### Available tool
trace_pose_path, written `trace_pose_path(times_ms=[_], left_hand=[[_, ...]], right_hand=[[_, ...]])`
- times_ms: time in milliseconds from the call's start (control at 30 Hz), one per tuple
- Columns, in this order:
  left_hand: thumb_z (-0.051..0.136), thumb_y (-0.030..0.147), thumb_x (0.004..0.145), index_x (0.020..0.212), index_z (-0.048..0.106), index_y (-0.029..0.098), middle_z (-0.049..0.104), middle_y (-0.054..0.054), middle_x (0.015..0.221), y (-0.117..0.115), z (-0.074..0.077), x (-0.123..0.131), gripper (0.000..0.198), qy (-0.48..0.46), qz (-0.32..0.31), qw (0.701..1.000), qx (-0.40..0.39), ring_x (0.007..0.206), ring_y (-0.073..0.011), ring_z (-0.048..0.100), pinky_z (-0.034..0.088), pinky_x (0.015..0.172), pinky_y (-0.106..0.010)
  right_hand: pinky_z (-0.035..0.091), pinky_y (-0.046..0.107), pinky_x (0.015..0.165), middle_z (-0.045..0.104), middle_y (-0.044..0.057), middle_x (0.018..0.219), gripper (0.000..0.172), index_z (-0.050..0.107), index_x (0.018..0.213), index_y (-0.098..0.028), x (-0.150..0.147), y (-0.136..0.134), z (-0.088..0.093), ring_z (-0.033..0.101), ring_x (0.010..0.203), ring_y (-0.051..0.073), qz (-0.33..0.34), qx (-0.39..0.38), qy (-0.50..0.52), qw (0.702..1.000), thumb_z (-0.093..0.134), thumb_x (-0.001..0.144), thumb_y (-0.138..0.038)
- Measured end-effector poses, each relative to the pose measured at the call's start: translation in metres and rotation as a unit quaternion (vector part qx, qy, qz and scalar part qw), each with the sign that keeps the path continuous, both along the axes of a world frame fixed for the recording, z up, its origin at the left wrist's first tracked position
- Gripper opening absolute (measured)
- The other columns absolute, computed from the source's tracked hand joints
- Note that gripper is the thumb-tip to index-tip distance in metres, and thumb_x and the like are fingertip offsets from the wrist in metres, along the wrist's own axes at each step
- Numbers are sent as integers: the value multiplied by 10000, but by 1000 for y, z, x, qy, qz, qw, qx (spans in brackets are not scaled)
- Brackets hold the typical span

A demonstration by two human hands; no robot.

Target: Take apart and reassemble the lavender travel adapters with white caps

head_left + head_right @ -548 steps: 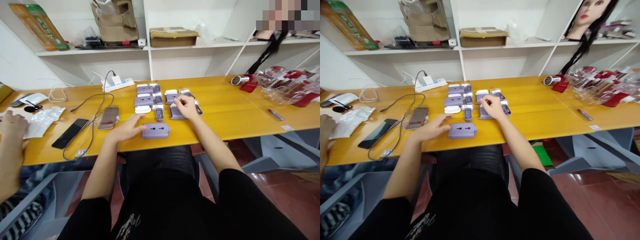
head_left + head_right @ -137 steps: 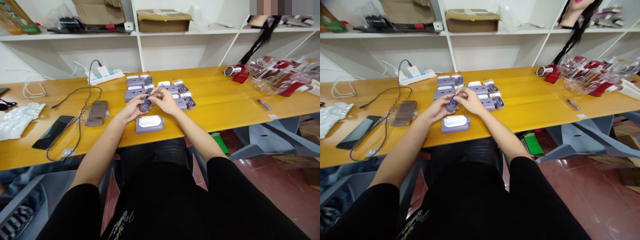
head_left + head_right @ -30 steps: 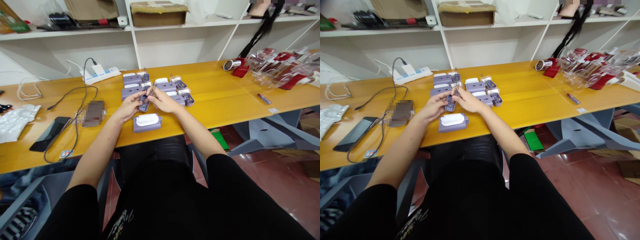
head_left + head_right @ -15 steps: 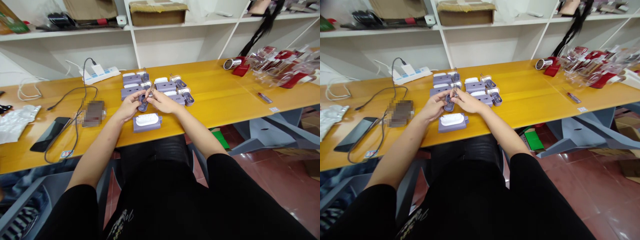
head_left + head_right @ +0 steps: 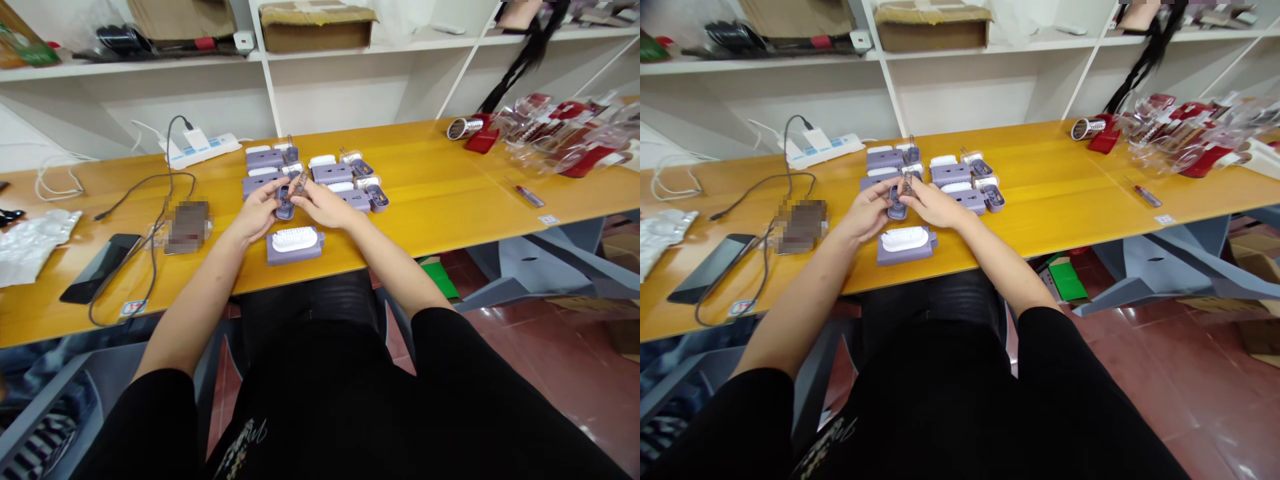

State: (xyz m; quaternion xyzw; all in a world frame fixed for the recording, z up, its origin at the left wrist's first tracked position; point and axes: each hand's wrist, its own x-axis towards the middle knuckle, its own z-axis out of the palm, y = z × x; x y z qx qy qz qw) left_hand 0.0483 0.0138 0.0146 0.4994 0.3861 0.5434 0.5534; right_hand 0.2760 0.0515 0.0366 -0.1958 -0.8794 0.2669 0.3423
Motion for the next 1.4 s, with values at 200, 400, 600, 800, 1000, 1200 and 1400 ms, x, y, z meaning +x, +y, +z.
trace_pose_path(times_ms=[200,400,600,800,1000,1200,1400], left_hand=[[773,89,772,1466,795,227,811,-116,1487,1,-3,1,709,10,-6,1000,6,1314,-261,770,641,1051,-348],[764,90,775,1481,795,249,813,-105,1498,1,-2,1,724,7,-8,1000,8,1328,-255,775,653,1066,-353],[758,77,785,1458,801,245,812,-102,1499,-1,1,1,695,1,-5,1000,6,1345,-256,770,653,1071,-349],[791,163,864,1527,753,257,792,-115,1486,-4,6,-3,671,16,-11,999,-28,1198,-273,804,709,998,-422],[765,219,919,1460,778,237,801,-123,1459,-6,6,-3,541,23,-12,999,-39,1207,-306,809,739,958,-466],[777,259,936,1453,765,197,837,-159,1365,-6,7,-4,520,6,-40,999,-36,1194,-338,845,738,976,-483],[785,255,926,1422,758,179,847,-164,1343,-6,7,-4,503,0,-45,999,-22,1106,-324,868,756,922,-470]], right_hand=[[592,514,1076,785,119,1199,326,585,1264,-250,-1,5,-5,740,1051,323,7,14,-22,1000,469,1205,-549],[582,516,1102,784,132,1235,353,589,1284,-245,-1,4,-4,745,1093,333,-1,11,-15,1000,460,1201,-563],[585,535,1108,801,118,1189,400,615,1289,-240,1,1,-1,746,1051,333,-10,-4,-1,1000,507,1189,-612],[636,457,971,781,85,1155,461,625,1324,-262,2,1,-5,714,963,277,-36,1,37,999,507,1186,-685],[646,473,973,777,91,1126,435,631,1347,-248,-1,1,-6,723,973,280,-57,12,69,996,526,1189,-640],[651,511,1071,781,116,1230,424,618,1409,-241,-2,4,-9,777,1159,304,-56,0,101,993,487,1204,-589],[673,535,1035,801,134,1257,453,636,1415,-229,-3,3,-10,793,1133,320,-63,-5,118,991,568,1178,-610]])
